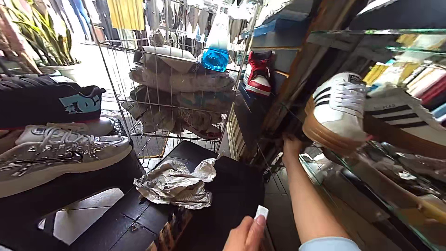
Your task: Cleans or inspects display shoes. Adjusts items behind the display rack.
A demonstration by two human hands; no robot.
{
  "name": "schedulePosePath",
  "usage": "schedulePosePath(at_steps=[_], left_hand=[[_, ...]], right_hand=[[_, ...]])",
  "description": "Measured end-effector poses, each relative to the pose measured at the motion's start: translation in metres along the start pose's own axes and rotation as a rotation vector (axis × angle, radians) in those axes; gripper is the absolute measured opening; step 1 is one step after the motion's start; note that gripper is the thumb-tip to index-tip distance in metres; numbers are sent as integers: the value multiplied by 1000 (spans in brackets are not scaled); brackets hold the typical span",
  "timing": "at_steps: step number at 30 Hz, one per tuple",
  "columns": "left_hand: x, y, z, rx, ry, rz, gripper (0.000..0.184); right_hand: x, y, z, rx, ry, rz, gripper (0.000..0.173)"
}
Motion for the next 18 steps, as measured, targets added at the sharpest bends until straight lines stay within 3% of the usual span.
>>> schedulePosePath(at_steps=[5, 8, 12, 16, 18], left_hand=[[1, 5, 6, -32, -75, -50, 40], [18, 32, 21, -76, -167, 269, 49], [32, 75, 55, -177, -233, 762, 40], [-5, 102, 90, -103, -254, 772, 41], [-27, 104, 119, 46, -190, 578, 43]], right_hand=[[7, -66, -34, 25, 153, -64, 27], [-1, -89, -50, -43, 239, -127, 27], [-5, -88, -51, -165, 263, -315, 24], [-4, -79, -28, -211, 204, -435, 23], [7, -73, -7, -223, 132, -452, 26]])
Point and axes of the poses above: each hand's wrist, its own z-axis towards the middle knuckle, its own y-axis out of the palm, x = y × z, the point moved 3 cm from there along z, towards the middle knuckle, and after that the axes turned 9 degrees about x, right-handed, at the moved point
